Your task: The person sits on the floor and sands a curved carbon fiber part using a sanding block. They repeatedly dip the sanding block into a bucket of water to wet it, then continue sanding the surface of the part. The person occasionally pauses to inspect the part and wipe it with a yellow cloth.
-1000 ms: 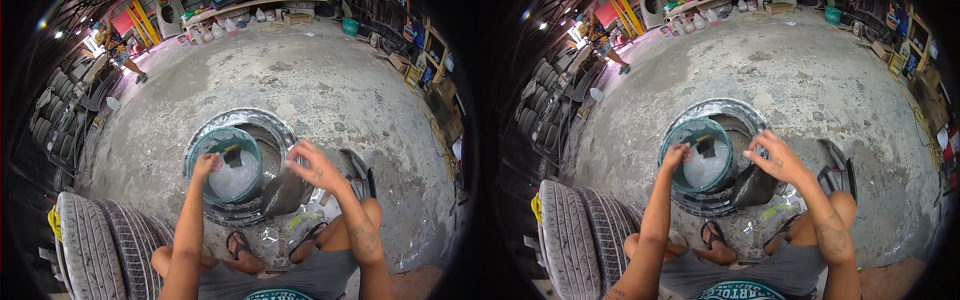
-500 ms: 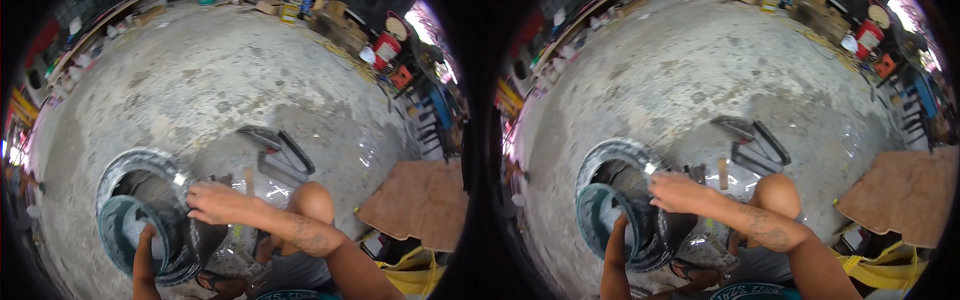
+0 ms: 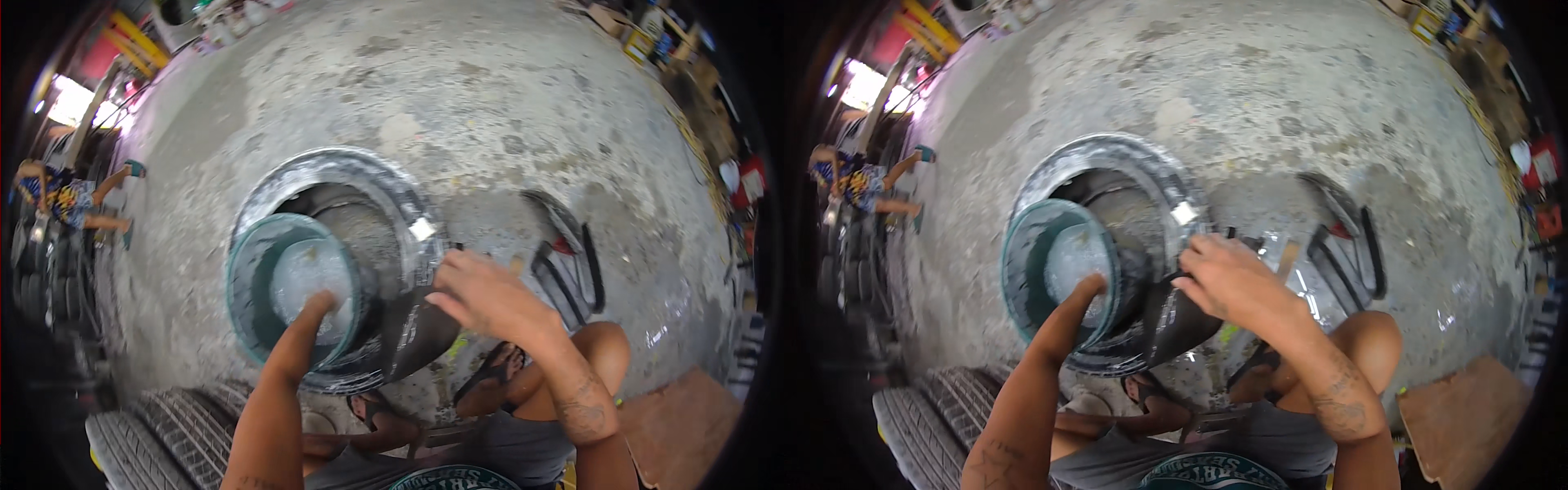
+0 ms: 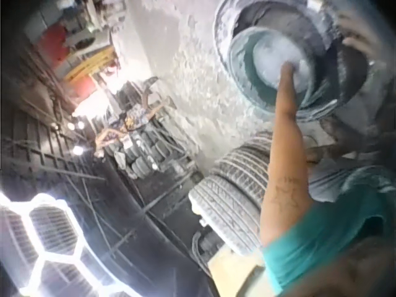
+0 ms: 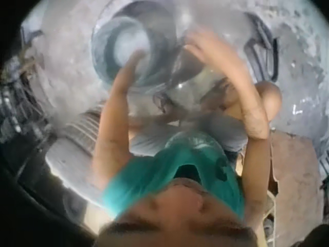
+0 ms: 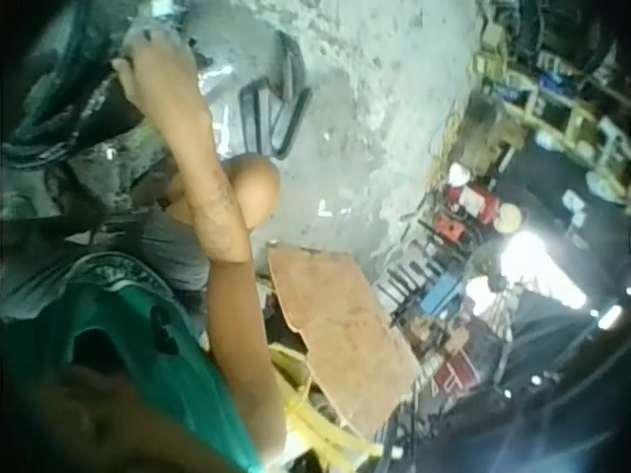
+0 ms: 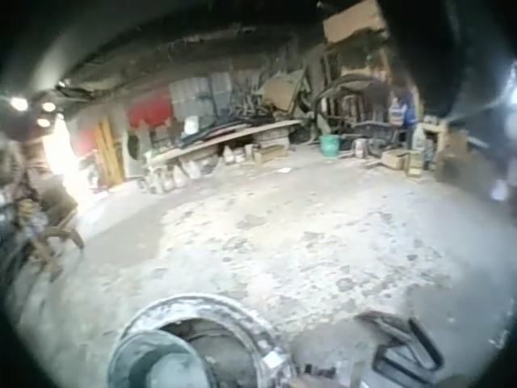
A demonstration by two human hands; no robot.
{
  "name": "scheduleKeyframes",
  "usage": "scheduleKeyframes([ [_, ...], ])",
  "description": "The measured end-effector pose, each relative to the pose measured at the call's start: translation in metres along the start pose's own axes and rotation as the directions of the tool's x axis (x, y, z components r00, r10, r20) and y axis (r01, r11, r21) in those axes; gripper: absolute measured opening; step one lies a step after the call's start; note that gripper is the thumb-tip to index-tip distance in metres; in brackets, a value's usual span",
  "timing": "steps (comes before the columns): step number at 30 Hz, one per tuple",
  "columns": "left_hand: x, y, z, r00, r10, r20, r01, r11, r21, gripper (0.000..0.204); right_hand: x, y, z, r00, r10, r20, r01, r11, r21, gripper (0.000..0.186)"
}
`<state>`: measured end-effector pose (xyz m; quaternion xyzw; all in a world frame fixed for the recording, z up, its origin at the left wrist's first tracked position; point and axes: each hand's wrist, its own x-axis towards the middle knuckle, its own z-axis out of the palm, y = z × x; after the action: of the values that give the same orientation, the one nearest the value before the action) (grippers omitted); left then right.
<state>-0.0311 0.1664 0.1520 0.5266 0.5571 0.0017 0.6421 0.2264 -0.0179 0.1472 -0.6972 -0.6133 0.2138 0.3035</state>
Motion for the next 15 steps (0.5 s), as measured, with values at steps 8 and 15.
scheduleKeyframes([
  [8,0.001,0.007,-0.012,0.898,0.391,0.203,-0.416,0.904,0.098,0.042,-0.005,-0.003,-0.010,0.994,0.095,0.045,-0.094,0.995,-0.033,0.030],
  [15,0.227,-0.073,-0.118,0.863,-0.021,0.505,-0.267,0.829,0.490,0.008,-0.003,-0.007,-0.005,0.999,0.018,0.043,-0.017,0.999,-0.033,0.028],
])
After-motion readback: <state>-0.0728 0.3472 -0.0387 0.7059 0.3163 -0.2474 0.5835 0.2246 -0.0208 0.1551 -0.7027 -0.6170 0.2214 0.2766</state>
